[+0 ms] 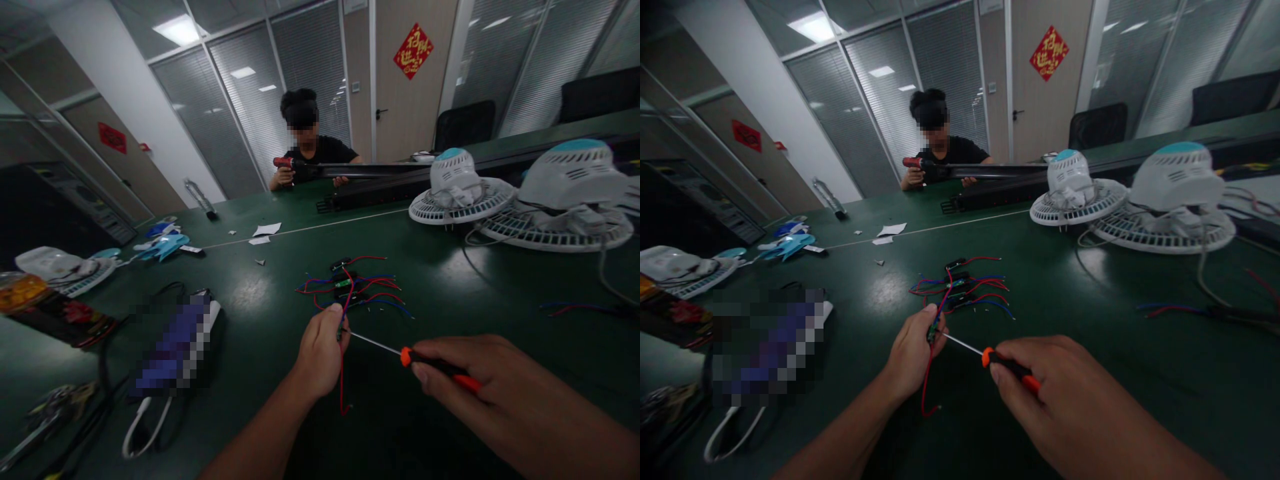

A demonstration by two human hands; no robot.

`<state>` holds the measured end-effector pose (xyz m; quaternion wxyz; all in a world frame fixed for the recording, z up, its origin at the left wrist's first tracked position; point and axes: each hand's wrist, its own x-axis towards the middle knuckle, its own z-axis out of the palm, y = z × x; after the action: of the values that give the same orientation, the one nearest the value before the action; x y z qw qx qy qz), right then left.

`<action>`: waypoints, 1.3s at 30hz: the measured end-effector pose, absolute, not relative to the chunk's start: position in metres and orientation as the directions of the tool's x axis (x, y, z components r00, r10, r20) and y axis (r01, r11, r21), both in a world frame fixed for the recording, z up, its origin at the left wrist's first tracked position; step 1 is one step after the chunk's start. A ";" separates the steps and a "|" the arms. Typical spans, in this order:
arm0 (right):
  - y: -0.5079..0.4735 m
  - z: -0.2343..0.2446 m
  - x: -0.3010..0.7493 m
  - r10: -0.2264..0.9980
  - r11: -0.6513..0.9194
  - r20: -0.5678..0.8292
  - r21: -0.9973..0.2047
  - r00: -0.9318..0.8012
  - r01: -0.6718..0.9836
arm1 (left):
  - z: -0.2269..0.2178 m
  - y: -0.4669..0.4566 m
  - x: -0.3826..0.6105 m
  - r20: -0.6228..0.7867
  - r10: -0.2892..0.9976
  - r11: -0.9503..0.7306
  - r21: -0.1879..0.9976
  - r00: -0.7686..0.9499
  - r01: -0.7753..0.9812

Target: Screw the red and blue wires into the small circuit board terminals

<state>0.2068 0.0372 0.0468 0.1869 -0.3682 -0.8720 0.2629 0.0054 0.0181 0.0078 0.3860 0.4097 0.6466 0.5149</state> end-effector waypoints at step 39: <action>0.034 0.046 0.206 0.770 0.579 0.126 -0.551 -0.625 0.602 | 0.012 0.016 0.009 -0.048 0.951 0.095 0.986 -0.307 0.140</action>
<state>0.2063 0.0337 0.0465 0.1792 -0.3942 -0.8701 0.2352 0.0088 0.0161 0.0125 0.3957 0.4360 0.6251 0.5124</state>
